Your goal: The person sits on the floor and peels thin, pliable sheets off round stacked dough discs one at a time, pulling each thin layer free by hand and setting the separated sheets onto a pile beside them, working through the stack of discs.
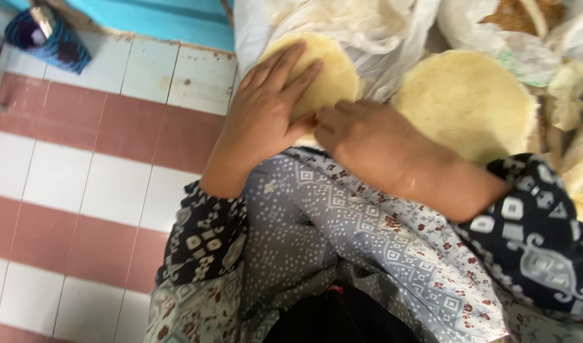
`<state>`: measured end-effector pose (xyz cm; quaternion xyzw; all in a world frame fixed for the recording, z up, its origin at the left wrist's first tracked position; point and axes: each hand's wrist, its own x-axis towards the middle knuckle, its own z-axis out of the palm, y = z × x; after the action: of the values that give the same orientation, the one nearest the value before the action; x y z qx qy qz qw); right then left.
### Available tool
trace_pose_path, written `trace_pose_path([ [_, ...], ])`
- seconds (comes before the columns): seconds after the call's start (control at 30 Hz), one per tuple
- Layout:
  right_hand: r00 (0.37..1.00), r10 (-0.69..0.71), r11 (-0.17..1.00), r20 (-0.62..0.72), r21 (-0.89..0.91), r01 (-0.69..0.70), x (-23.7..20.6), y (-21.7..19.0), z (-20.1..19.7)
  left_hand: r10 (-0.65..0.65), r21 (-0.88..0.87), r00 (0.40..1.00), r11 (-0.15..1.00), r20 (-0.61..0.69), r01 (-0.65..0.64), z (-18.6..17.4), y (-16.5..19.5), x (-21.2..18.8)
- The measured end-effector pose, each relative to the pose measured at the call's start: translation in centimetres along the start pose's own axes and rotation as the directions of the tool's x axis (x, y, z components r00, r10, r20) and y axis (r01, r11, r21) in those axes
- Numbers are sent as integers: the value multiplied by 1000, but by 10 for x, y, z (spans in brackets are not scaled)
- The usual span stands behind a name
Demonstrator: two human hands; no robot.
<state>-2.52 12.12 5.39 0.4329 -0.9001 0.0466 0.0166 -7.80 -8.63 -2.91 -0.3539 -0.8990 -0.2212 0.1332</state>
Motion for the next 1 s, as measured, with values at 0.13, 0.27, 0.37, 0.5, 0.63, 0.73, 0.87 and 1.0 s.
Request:
trace_pose_path([
  [0.13, 945, 110, 993, -309, 7, -114, -54, -14, -31, 20, 0, 997, 1000, 73, -20, -12, 2, 2],
  [0.27, 843, 458, 887, -282, 207, -412, -105, -2, -38, 24, 156, 1000, 987, -16, -21, -17, 19, 4],
  [0.37, 842, 451, 887, -296, 256, -385, -120, 3, -22, 91, 41, 988, 995, -127, -86, -8, 53, 6],
  [0.5, 826, 462, 882, -322, 262, -391, -120, 1, -9, 192, -155, 940, 958, -284, -242, 14, 112, -1],
  [0.63, 804, 502, 855, -319, 321, -407, -118, 2, -15, 192, -191, 938, 949, -288, -253, 20, 128, -13],
  [0.73, 858, 375, 923, -351, 225, -312, -116, 1, -17, 79, -227, 934, 960, -348, -166, 31, 127, -11],
  [0.87, 837, 454, 878, -305, 314, -361, -117, 6, -11, 108, -262, 920, 940, -377, -218, 44, 127, -9],
  [1.0, 759, 627, 638, -176, 675, -371, -123, 22, -5, 264, -151, 903, 932, -339, -329, 48, 128, -11],
])
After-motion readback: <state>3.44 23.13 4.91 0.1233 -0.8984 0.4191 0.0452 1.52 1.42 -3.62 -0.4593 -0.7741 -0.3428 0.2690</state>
